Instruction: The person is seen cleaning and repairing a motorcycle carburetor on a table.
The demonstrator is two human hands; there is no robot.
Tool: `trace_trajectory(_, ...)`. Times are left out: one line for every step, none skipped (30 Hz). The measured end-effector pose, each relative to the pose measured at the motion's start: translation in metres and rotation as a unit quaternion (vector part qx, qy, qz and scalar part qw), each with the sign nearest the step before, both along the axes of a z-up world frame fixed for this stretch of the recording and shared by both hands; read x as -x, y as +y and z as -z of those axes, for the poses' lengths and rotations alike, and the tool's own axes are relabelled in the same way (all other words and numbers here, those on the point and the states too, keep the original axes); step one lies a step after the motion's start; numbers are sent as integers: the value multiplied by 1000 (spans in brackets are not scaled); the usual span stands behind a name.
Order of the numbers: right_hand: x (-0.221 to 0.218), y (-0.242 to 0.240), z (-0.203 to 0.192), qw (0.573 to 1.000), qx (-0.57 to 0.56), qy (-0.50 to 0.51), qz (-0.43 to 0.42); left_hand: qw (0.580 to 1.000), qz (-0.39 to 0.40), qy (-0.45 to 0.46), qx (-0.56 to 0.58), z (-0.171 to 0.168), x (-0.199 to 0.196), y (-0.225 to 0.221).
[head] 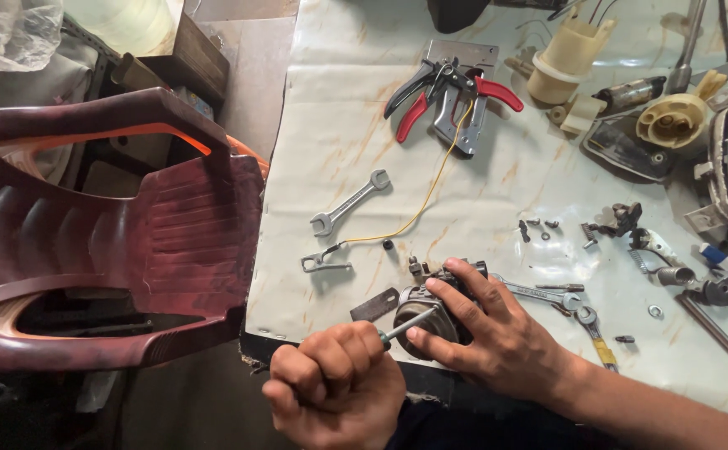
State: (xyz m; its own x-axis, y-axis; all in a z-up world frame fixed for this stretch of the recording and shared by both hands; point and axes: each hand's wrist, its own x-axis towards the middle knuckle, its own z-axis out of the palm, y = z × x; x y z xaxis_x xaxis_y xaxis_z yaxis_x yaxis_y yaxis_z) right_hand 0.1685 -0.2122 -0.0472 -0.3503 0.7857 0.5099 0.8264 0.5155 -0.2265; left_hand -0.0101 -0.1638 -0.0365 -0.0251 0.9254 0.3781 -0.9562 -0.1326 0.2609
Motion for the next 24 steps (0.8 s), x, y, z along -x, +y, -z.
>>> trace_trajectory(0,0,0,1000,-3,-1,1,1000,-26,1,9,-1,-3,-3)
trace_trajectory(0,0,0,1000,-3,-1,1,1000,-25,1,9,-4,-7,-7)
trace_trajectory(0,0,1,1000,0,-2,2,996,-65,45,36,-6,-10,-10)
trace_trajectory(1,-1,1,1000,2,-3,2,988,-105,89,64,-9,-14,-14)
trace_trajectory(0,0,1,1000,2,-3,2,988,-105,90,64,-7,-16,-15)
trace_trajectory(0,-1,1,1000,4,-3,2,981,-142,121,56,-5,-18,-16)
trace_trajectory(0,-1,1,1000,5,-3,1,971,-178,153,48,-3,-20,-17)
trace_trajectory(1,0,1,1000,6,-2,2,971,-177,154,48,-1,-21,-19)
trace_trajectory(2,1,1,1000,0,-12,7,961,-207,173,54,1,-22,-20)
trace_trajectory(3,1,1,1000,-6,-22,11,950,-238,193,59,3,-22,-21)
trace_trajectory(3,0,2,1000,-6,-21,12,950,-237,194,59,4,-21,-21)
trace_trajectory(3,-1,3,999,-6,-32,14,954,-231,183,46,5,-21,-22)
trace_trajectory(3,-1,4,999,-7,-42,15,958,-225,172,33,6,-20,-21)
trace_trajectory(3,-1,6,999,-6,-41,16,958,-225,174,33,7,-19,-20)
trace_trajectory(4,-2,8,999,-15,-41,21,964,-208,158,54,7,-18,-19)
trace_trajectory(4,-2,10,999,-23,-39,26,968,-191,143,76,7,-16,-19)
trace_trajectory(4,-2,11,999,-22,-37,26,968,-191,146,77,9,-16,-19)
trace_trajectory(3,-2,11,999,-22,-38,24,974,-185,125,45,11,-15,-18)
trace_trajectory(3,-2,12,999,-23,-39,21,978,-180,103,14,13,-15,-17)
trace_trajectory(3,-3,13,999,-21,-39,22,978,-179,104,16,12,-14,-17)
trace_trajectory(3,-3,13,999,-20,-41,25,986,-139,92,3,10,-12,-17)
trace_trajectory(3,-4,14,999,-19,-44,26,992,-100,80,-9,9,-10,-17)
trace_trajectory(3,-3,14,999,-17,-44,26,992,-100,81,-8,7,-11,-15)
trace_trajectory(3,-3,15,999,-16,-40,25,991,-111,71,-17,4,-11,-12)
